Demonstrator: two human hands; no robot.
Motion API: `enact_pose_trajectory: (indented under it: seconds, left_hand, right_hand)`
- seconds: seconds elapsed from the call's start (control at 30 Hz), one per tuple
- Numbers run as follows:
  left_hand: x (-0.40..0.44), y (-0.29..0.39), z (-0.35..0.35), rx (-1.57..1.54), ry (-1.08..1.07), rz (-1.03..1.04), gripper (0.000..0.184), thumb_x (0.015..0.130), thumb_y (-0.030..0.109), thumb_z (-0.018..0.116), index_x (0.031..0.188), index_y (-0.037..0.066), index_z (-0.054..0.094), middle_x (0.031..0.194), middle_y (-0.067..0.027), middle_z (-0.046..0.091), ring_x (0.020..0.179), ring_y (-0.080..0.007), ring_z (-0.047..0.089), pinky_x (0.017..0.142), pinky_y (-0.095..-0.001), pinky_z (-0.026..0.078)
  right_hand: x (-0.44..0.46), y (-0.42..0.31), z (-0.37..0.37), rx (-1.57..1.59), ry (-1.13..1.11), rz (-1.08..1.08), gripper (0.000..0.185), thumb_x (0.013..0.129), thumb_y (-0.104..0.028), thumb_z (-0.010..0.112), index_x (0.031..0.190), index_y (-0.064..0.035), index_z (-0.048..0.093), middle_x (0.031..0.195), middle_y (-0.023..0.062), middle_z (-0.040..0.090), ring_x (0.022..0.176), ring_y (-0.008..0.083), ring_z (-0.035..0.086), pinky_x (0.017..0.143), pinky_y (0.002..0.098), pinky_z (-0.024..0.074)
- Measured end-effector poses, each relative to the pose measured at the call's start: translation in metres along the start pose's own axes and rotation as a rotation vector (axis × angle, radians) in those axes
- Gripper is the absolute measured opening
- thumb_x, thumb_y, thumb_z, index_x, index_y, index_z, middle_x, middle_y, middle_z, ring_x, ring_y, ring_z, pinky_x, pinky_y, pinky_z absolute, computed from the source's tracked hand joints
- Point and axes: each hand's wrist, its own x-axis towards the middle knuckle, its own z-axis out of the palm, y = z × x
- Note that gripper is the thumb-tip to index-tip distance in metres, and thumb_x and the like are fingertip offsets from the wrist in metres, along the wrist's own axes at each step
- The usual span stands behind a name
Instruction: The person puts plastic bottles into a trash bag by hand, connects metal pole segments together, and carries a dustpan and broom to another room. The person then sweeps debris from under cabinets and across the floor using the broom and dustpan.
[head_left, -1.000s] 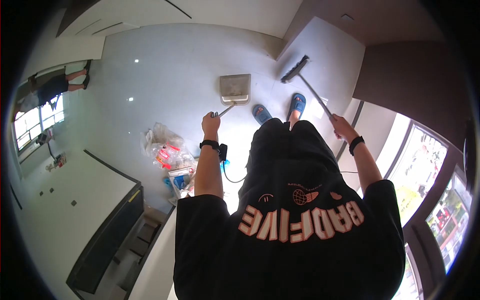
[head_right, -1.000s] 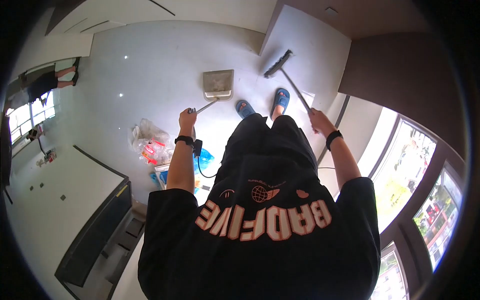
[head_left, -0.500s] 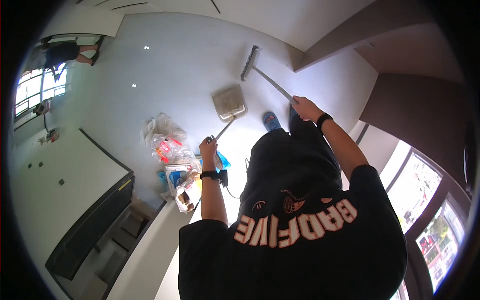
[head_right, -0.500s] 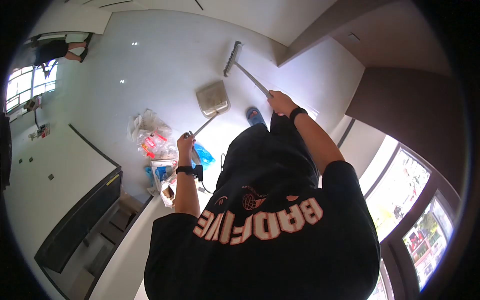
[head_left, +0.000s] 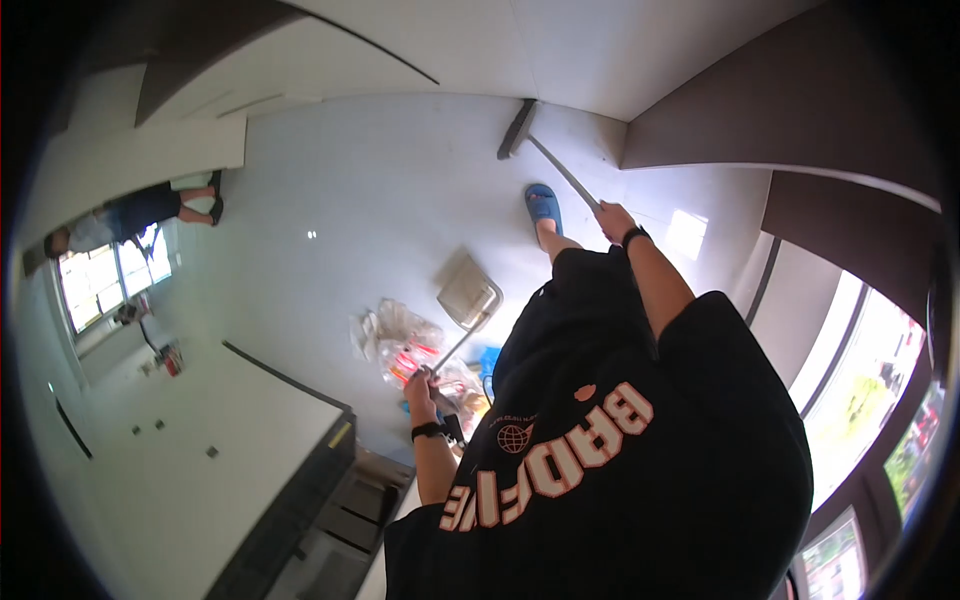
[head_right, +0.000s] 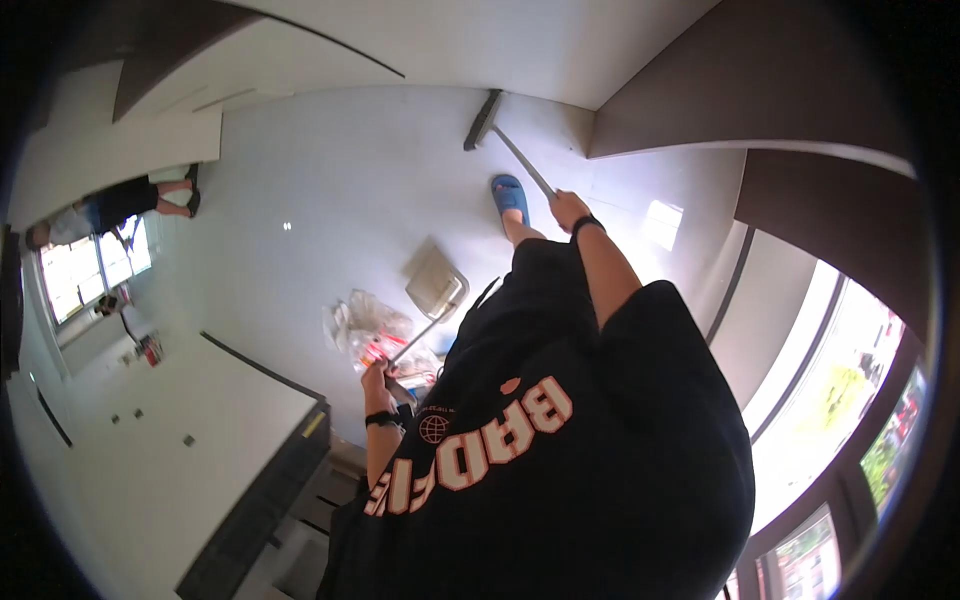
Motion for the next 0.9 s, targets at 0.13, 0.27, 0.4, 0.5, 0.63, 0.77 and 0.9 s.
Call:
enact_pose_trajectory:
  seconds: [0.13, 0.27, 0.4, 0.5, 0.63, 0.77, 0.9]
  left_hand:
    - [-0.035, 0.029, 0.015, 0.066, -0.065, 0.014, 0.006, 0.082, -0.003, 0.058, 0.081, 0.003, 0.058, 0.069, -0.0023, 0.053, 0.053, -0.0114, 0.046, 0.061, -0.0304, 0.052]
    - [-0.025, 0.033, 0.064, 0.215, -0.075, 0.026, 0.009, 0.085, -0.001, 0.056, 0.077, 0.003, 0.055, 0.065, -0.0025, 0.05, 0.05, -0.0118, 0.044, 0.061, -0.0321, 0.052]
    - [-0.006, 0.08, 0.093, 0.235, -0.12, 0.09, 0.011, 0.086, 0.0, 0.056, 0.077, 0.004, 0.051, 0.063, -0.0025, 0.047, 0.049, -0.0125, 0.041, 0.057, -0.033, 0.049]
    - [0.018, 0.094, 0.1, 0.295, -0.044, 0.08, 0.007, 0.082, 0.0, 0.061, 0.082, 0.004, 0.054, 0.066, -0.0016, 0.05, 0.05, -0.0129, 0.048, 0.056, -0.0299, 0.049]
    - [0.013, 0.097, 0.117, 0.367, -0.003, 0.081, 0.008, 0.082, 0.004, 0.063, 0.086, 0.005, 0.056, 0.07, -0.0021, 0.056, 0.054, -0.0114, 0.052, 0.048, -0.0246, 0.042]
    - [0.012, 0.11, 0.143, 0.474, -0.08, 0.185, 0.01, 0.083, 0.006, 0.063, 0.09, 0.006, 0.056, 0.067, -0.0015, 0.055, 0.053, -0.0092, 0.051, 0.046, -0.0226, 0.041]
    - [-0.018, 0.137, 0.193, 0.498, -0.169, 0.206, 0.01, 0.084, 0.007, 0.063, 0.091, 0.005, 0.056, 0.068, -0.002, 0.057, 0.052, -0.009, 0.05, 0.047, -0.0219, 0.041]
  right_hand:
    - [-0.057, 0.042, -0.044, 0.099, 0.053, 0.152, 0.058, 0.088, -0.028, 0.048, 0.143, -0.0171, 0.037, 0.056, 0.0026, 0.049, 0.044, 0.0144, 0.048, 0.041, 0.0306, 0.0417]
    - [-0.082, 0.132, -0.07, 0.219, 0.152, 0.216, 0.058, 0.088, -0.032, 0.05, 0.143, -0.0186, 0.037, 0.054, 0.0019, 0.048, 0.043, 0.0137, 0.047, 0.04, 0.0293, 0.04]
    - [-0.085, 0.14, -0.084, 0.33, 0.181, 0.296, 0.047, 0.09, -0.032, 0.048, 0.134, -0.0166, 0.047, 0.054, 0.0026, 0.048, 0.042, 0.014, 0.046, 0.038, 0.0297, 0.0373]
    - [-0.087, 0.115, -0.082, 0.423, 0.146, 0.356, 0.029, 0.09, -0.029, 0.045, 0.107, -0.0082, 0.056, 0.051, 0.0018, 0.042, 0.04, 0.0141, 0.045, 0.036, 0.0311, 0.0348]
    - [-0.097, 0.119, -0.064, 0.426, 0.087, 0.328, 0.022, 0.089, -0.023, 0.044, 0.084, -0.0028, 0.052, 0.05, 0.0026, 0.04, 0.038, 0.0154, 0.043, 0.036, 0.0309, 0.0336]
    - [-0.131, 0.085, -0.083, 0.549, 0.073, 0.323, 0.023, 0.089, -0.027, 0.052, 0.082, -0.0053, 0.051, 0.054, 0.0017, 0.042, 0.042, 0.011, 0.041, 0.038, 0.0269, 0.034]
    - [-0.135, 0.052, -0.119, 0.566, 0.185, 0.197, 0.025, 0.091, -0.027, 0.048, 0.091, -0.0021, 0.053, 0.051, 0.0008, 0.037, 0.038, 0.0133, 0.038, 0.035, 0.0296, 0.0311]
